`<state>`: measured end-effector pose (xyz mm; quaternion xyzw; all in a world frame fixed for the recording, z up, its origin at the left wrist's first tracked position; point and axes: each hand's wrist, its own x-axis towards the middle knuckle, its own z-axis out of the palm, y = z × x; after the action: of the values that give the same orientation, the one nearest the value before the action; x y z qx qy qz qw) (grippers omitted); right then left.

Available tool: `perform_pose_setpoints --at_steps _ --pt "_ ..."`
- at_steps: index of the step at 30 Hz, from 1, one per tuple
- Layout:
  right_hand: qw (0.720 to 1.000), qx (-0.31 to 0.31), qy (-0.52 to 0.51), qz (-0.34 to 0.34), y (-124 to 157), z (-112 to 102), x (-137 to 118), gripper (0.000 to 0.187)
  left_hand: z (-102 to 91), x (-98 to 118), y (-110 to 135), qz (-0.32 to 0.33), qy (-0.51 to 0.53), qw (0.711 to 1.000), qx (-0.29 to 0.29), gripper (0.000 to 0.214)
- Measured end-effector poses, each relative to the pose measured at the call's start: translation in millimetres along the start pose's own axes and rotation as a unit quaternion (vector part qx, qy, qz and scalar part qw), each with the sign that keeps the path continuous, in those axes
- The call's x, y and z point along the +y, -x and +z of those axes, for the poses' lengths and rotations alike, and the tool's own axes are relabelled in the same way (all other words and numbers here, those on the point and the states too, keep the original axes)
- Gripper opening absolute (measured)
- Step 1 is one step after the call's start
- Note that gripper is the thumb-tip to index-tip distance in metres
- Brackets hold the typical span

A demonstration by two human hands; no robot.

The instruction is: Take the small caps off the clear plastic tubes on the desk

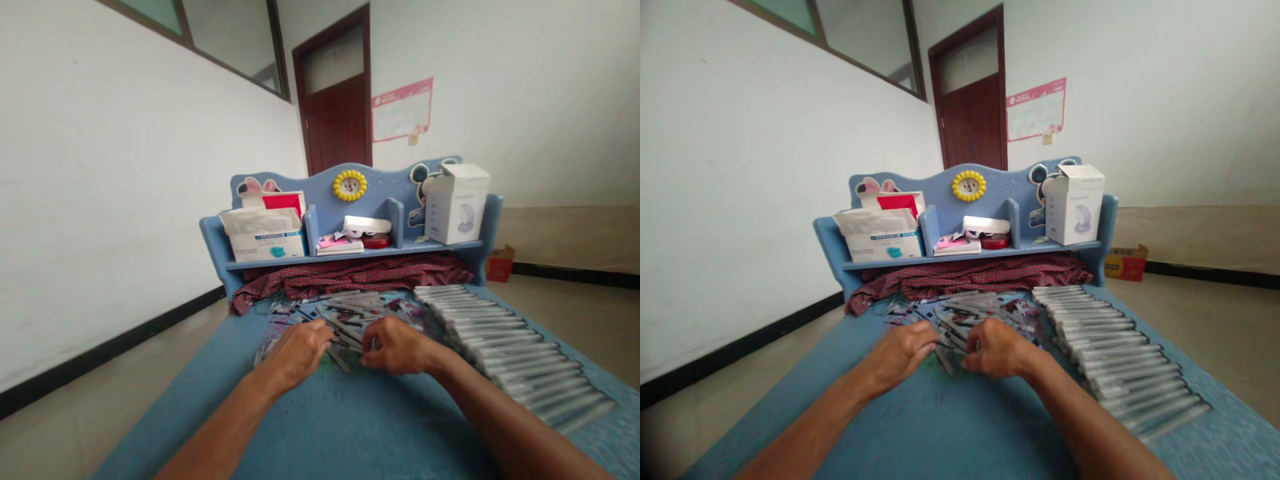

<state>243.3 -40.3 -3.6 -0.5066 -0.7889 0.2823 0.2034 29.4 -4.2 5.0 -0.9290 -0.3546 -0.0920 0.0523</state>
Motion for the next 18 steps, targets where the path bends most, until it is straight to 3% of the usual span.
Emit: perform_pose_setpoints --at_steps 3,7,13,16,18 --pt "0.986 -0.017 -0.166 0.020 0 -13 13 0.025 -3.8 -5 -2 -0.010 0.013 1.000 0.026 0.021" --pt "0.947 0.030 -0.320 -0.023 -5 -9 16 0.028 -5.4 1 -5 -0.020 0.058 0.997 0.047 0.021" --pt "0.873 0.169 -0.441 -0.119 -4 -11 1 0.022 -15.8 19 -15 -0.025 0.100 0.991 0.087 0.019" --pt "0.836 0.195 -0.495 -0.133 0 -20 1 0.031 -28.3 30 -25 -0.032 0.101 0.989 0.104 0.018" --pt "0.826 0.201 -0.508 -0.135 2 -25 3 0.029 -37.2 38 -33 -0.012 0.087 0.990 0.107 0.019"
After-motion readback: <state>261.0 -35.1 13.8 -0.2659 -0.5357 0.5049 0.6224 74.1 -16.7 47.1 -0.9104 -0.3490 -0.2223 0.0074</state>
